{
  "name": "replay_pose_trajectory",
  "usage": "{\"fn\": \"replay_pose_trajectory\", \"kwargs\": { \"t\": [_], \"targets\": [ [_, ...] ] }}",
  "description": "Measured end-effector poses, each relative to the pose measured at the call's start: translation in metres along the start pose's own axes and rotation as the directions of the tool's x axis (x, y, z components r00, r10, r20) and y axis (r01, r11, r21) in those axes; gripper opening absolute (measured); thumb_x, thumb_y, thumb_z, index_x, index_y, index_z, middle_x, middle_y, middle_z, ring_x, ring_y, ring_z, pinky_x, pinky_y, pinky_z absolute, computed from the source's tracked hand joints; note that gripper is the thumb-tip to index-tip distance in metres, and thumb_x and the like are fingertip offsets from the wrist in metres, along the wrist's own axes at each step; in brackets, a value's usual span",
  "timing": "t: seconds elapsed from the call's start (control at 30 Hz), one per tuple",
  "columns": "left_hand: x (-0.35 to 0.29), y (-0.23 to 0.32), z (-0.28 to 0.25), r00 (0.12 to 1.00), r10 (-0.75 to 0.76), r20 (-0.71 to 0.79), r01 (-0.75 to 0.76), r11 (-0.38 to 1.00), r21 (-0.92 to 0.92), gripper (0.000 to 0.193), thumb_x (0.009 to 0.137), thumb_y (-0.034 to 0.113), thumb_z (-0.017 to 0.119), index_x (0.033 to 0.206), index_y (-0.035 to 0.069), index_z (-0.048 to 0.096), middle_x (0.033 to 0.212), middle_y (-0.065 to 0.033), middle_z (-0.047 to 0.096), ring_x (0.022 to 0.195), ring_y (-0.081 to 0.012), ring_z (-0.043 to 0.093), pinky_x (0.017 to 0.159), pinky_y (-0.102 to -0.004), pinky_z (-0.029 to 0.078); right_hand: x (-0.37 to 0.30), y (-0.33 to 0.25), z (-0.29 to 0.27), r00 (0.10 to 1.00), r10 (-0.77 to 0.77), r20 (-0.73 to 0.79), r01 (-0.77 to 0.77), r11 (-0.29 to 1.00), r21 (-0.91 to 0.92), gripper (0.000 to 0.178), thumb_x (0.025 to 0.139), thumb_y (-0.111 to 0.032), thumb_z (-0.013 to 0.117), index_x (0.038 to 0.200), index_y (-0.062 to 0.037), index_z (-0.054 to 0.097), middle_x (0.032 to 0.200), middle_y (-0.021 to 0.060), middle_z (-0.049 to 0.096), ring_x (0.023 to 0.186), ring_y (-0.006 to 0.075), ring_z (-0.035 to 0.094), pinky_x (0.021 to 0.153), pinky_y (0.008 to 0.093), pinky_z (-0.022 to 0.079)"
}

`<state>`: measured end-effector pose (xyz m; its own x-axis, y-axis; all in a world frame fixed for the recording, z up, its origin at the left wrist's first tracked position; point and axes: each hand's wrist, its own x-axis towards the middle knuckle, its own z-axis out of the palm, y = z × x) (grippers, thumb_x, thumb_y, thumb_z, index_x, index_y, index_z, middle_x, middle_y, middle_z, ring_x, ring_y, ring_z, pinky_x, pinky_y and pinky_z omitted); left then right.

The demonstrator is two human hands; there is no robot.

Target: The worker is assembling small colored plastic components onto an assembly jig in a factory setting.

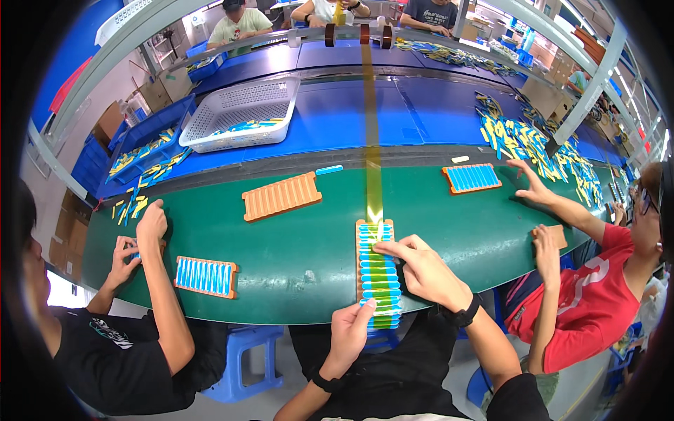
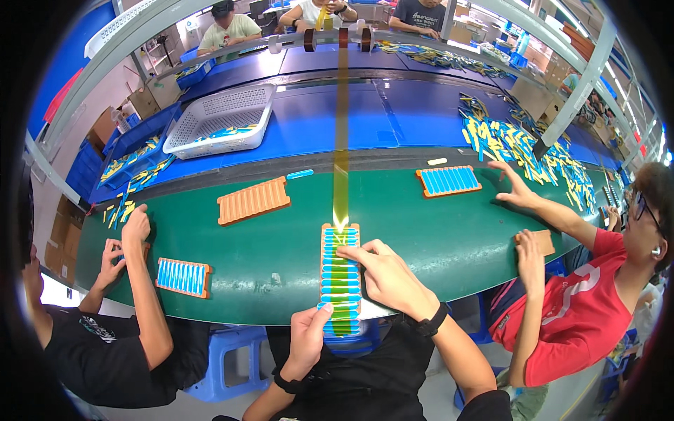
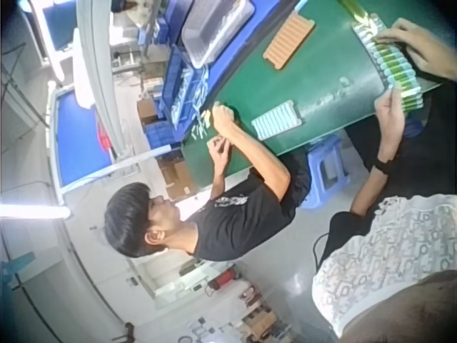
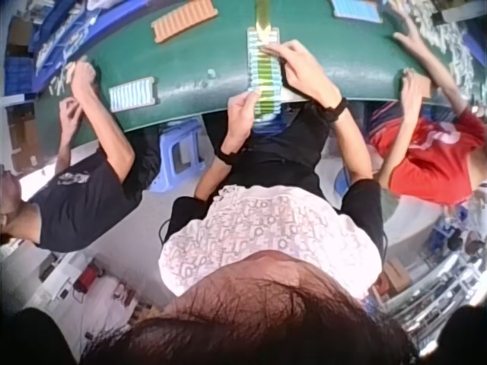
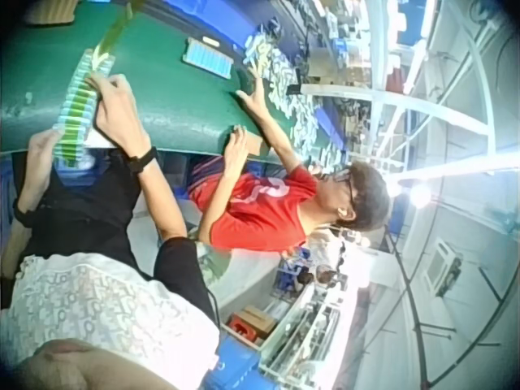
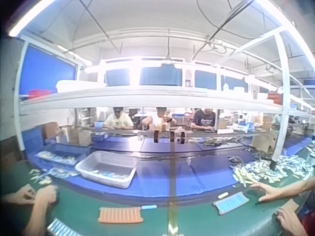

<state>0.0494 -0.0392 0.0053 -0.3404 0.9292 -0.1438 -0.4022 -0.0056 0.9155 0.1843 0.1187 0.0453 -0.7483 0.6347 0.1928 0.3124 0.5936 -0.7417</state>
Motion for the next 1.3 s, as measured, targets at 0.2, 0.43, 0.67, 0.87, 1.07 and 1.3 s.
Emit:
{"fn": "replay_pose_trajectory", "kwargs": {
  "t": [0.2, 0.43, 0.67, 0.87, 1.07, 1.3],
  "targets": [
    [-0.001, 0.007, -0.004, 1.0, -0.025, 0.003, 0.025, 1.0, -0.008, 0.028, 0.104, 0.015, 0.058, 0.098, -0.007, 0.075, 0.086, 0.0004, 0.07, 0.07, -0.0002, 0.051, 0.061, -0.021, 0.037, 0.002, -0.009, -0.001, 0.994, -0.106, 0.015, 0.105, 0.942, -0.318, 0.05, 0.083, 0.002, 0.065, 0.131, -0.0111, 0.062, 0.101, 0.0139, 0.065, 0.096, 0.0306, 0.059, 0.087, 0.04, 0.05],
    [-0.001, 0.013, 0.001, 1.0, -0.017, -0.022, 0.017, 1.0, -0.001, 0.029, 0.104, 0.016, 0.059, 0.087, -0.003, 0.074, 0.071, 0.0081, 0.058, 0.061, 0.0016, 0.037, 0.053, -0.0227, 0.025, 0.007, -0.002, -0.004, 0.989, -0.136, 0.062, 0.149, 0.923, -0.355, 0.052, 0.082, 0.001, 0.065, 0.133, -0.0113, 0.06, 0.096, 0.0111, 0.067, 0.096, 0.0306, 0.057, 0.088, 0.0402, 0.047],
    [-0.001, 0.005, -0.004, 1.0, -0.018, 0.015, 0.018, 0.999, -0.043, 0.028, 0.104, 0.013, 0.057, 0.098, -0.008, 0.074, 0.092, -0.0022, 0.072, 0.08, -0.0021, 0.056, 0.07, -0.022, 0.043, 0.016, -0.008, -0.012, 0.977, -0.189, 0.093, 0.211, 0.867, -0.451, 0.054, 0.082, 0.0, 0.065, 0.135, -0.006, 0.057, 0.1, 0.0092, 0.072, 0.099, 0.0286, 0.058, 0.093, 0.0379, 0.044],
    [-0.001, 0.008, -0.004, 1.0, -0.018, 0.007, 0.019, 0.999, -0.033, 0.028, 0.104, 0.013, 0.057, 0.097, -0.009, 0.073, 0.092, -0.0026, 0.072, 0.082, -0.003, 0.057, 0.073, -0.0229, 0.044, 0.01, -0.003, 0.0, 0.962, -0.19, 0.197, 0.271, 0.753, -0.599, 0.064, 0.077, -0.002, 0.068, 0.14, -0.0061, 0.053, 0.102, 0.0101, 0.07, 0.102, 0.0268, 0.058, 0.089, 0.0381, 0.044],
    [0.001, 0.007, -0.009, 0.999, -0.024, 0.041, 0.024, 1.0, 0.002, 0.028, 0.105, 0.012, 0.056, 0.1, -0.01, 0.073, 0.096, -0.0048, 0.073, 0.087, -0.0049, 0.061, 0.079, -0.0234, 0.047, 0.017, 0.001, -0.015, 0.959, -0.214, 0.186, 0.278, 0.834, -0.477, 0.064, 0.079, 0.002, 0.063, 0.141, -0.0084, 0.055, 0.107, 0.0152, 0.068, 0.108, 0.0318, 0.058, 0.095, 0.0394, 0.045],
    [0.0, 0.008, -0.006, 0.999, -0.037, 0.031, 0.038, 0.999, -0.018, 0.028, 0.105, 0.013, 0.056, 0.101, -0.01, 0.073, 0.097, -0.0051, 0.073, 0.087, -0.0051, 0.06, 0.08, -0.0244, 0.047, 0.025, 0.003, -0.013, 0.974, -0.219, 0.06, 0.222, 0.868, -0.444, 0.061, 0.079, 0.003, 0.065, 0.138, -0.009, 0.056, 0.105, 0.0143, 0.068, 0.104, 0.0328, 0.058, 0.091, 0.0413, 0.048]
  ]
}}
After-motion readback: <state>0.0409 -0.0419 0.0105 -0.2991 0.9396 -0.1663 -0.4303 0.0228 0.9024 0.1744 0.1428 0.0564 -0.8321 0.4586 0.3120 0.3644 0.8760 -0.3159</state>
